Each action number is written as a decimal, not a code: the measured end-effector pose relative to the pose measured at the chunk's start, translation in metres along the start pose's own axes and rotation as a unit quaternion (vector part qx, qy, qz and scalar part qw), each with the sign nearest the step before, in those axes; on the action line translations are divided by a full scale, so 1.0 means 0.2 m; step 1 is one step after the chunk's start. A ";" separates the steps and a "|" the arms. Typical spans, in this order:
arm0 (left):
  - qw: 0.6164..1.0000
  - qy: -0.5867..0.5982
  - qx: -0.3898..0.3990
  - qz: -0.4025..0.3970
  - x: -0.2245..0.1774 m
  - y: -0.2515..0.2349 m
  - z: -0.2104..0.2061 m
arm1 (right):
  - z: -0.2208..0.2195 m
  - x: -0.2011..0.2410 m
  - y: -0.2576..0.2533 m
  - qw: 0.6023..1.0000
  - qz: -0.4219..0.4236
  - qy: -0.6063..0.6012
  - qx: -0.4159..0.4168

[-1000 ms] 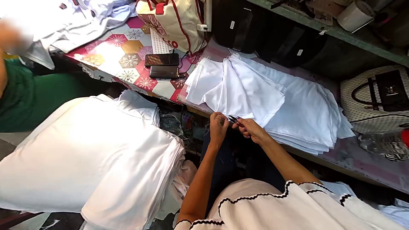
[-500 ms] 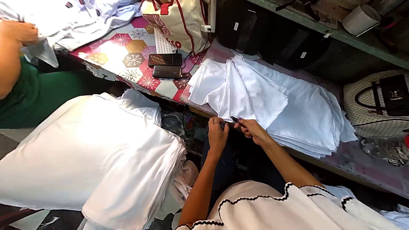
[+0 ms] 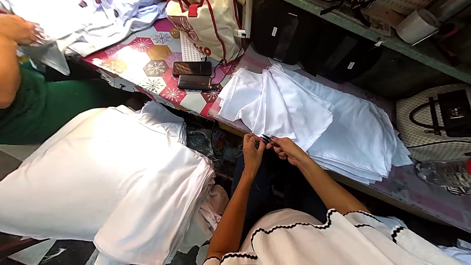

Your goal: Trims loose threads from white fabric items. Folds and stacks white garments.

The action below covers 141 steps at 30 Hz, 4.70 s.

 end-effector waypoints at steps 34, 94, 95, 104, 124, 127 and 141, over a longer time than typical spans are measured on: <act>0.952 -0.225 0.207 0.034 -0.19 -0.07 0.25 | 0.04 0.10 0.12 0.997 0.072 0.013 -0.011; 0.985 -0.038 0.122 -0.117 0.03 -0.28 0.13 | 0.04 0.36 -0.11 0.865 0.238 0.442 0.004; 0.988 -0.006 0.130 -0.086 0.02 -0.29 0.13 | 0.02 0.36 -0.10 0.858 0.233 0.458 0.007; 0.940 0.296 0.163 0.053 0.03 -0.29 0.12 | -0.04 0.38 -0.14 0.941 0.224 0.251 0.036; 0.995 -0.055 -0.073 -0.051 0.13 -0.10 0.24 | -0.18 0.42 -0.05 0.985 0.103 0.128 0.053; 0.995 -0.051 -0.070 -0.056 0.11 -0.07 0.27 | -0.16 0.40 0.00 0.978 0.061 0.189 0.069; 0.995 -0.036 -0.077 -0.054 0.08 -0.05 0.29 | -0.20 0.33 -0.09 0.969 0.023 0.234 0.071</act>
Point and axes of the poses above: each hand's wrist, its own y-axis away from the middle knuckle, its own z-axis out of the back of the hand, x = y × z, the point moved 3 cm from there along -y, towards the middle knuckle, and after that the axes turned 13 degrees about -y, right-handed, at the moved point
